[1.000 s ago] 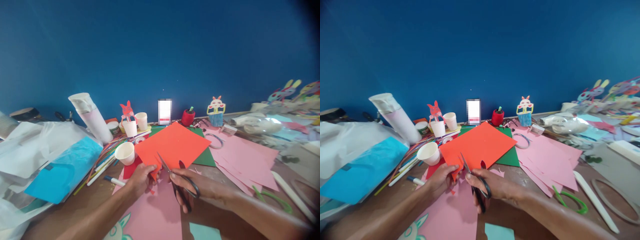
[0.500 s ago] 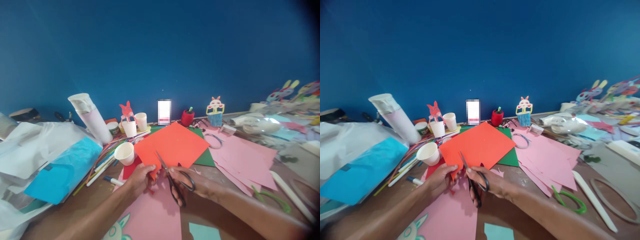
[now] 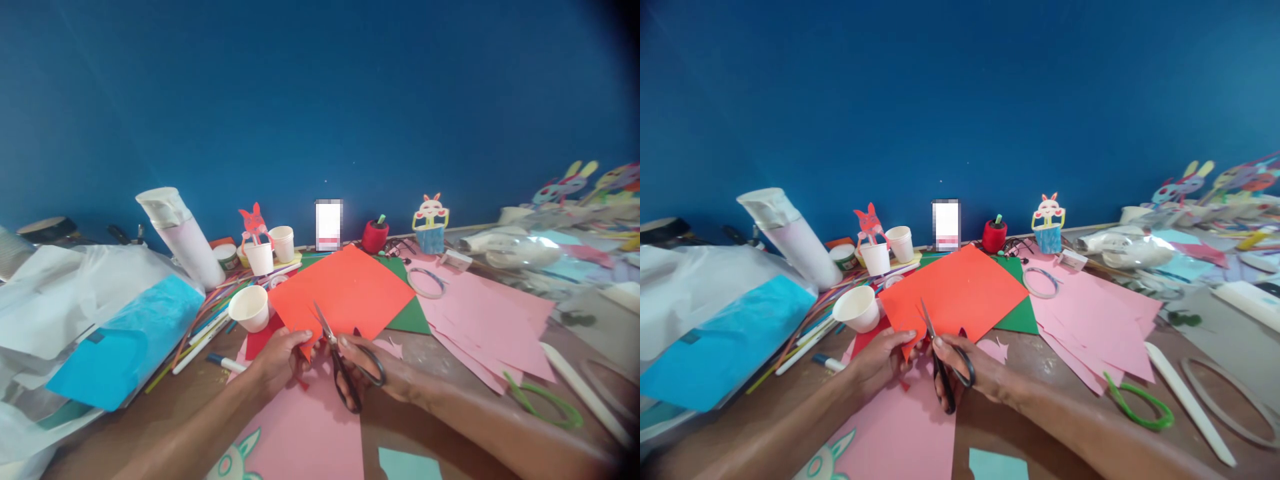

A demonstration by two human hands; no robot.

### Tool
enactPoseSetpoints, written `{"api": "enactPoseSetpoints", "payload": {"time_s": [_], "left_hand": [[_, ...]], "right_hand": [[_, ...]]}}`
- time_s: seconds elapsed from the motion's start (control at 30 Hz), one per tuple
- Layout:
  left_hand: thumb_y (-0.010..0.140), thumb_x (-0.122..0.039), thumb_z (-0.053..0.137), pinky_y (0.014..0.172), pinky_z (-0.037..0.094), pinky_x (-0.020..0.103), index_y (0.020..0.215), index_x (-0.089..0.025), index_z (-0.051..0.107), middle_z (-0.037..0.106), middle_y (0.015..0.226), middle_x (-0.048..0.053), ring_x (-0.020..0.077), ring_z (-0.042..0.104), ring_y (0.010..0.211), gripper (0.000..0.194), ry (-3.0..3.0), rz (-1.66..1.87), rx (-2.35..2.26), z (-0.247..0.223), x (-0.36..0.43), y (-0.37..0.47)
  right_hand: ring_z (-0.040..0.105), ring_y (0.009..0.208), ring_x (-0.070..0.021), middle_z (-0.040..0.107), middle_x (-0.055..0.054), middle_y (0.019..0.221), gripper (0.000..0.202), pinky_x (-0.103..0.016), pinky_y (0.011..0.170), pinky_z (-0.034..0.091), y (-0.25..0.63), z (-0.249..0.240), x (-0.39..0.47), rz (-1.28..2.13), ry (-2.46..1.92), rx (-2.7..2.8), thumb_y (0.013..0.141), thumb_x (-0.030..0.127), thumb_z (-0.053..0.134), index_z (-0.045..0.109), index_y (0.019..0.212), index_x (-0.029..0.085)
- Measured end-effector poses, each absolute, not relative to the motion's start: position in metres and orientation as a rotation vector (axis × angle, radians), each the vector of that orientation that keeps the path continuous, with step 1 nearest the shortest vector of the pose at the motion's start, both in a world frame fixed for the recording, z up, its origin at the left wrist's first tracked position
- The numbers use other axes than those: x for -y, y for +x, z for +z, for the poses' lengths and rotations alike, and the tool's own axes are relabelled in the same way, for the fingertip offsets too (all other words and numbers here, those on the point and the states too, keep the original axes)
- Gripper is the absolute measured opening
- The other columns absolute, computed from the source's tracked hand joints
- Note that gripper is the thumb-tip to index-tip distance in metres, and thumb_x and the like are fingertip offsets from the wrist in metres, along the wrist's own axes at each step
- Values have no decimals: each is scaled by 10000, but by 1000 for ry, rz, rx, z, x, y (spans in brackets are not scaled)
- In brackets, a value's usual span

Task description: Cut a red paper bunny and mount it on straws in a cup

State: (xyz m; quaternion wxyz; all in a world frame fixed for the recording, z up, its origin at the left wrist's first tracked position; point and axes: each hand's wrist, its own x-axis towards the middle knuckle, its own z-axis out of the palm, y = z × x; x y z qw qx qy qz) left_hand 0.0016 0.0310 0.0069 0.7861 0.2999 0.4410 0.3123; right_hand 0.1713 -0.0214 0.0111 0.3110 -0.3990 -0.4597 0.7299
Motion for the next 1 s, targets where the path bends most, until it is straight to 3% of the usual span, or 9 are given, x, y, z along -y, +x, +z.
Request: {"api": "enactPoseSetpoints", "payload": {"time_s": [0.5,1.0], "left_hand": [[709,-141,563,397,375,159,680,-101,582,582,559,19,66,498,424,53,651,664,-949,6,-31,1],[693,-145,576,392,363,163,674,-94,586,583,549,22,64,485,414,55,654,667,-956,7,-31,2]], "right_hand": [[536,378,-98,553,17,520,431,-153,339,352,170,2,23,1843,-1048,1277,820,590,360,419,816,162],[507,377,-80,536,26,486,402,-163,379,330,171,5,25,1770,-1055,1328,852,548,343,424,763,165]]}}
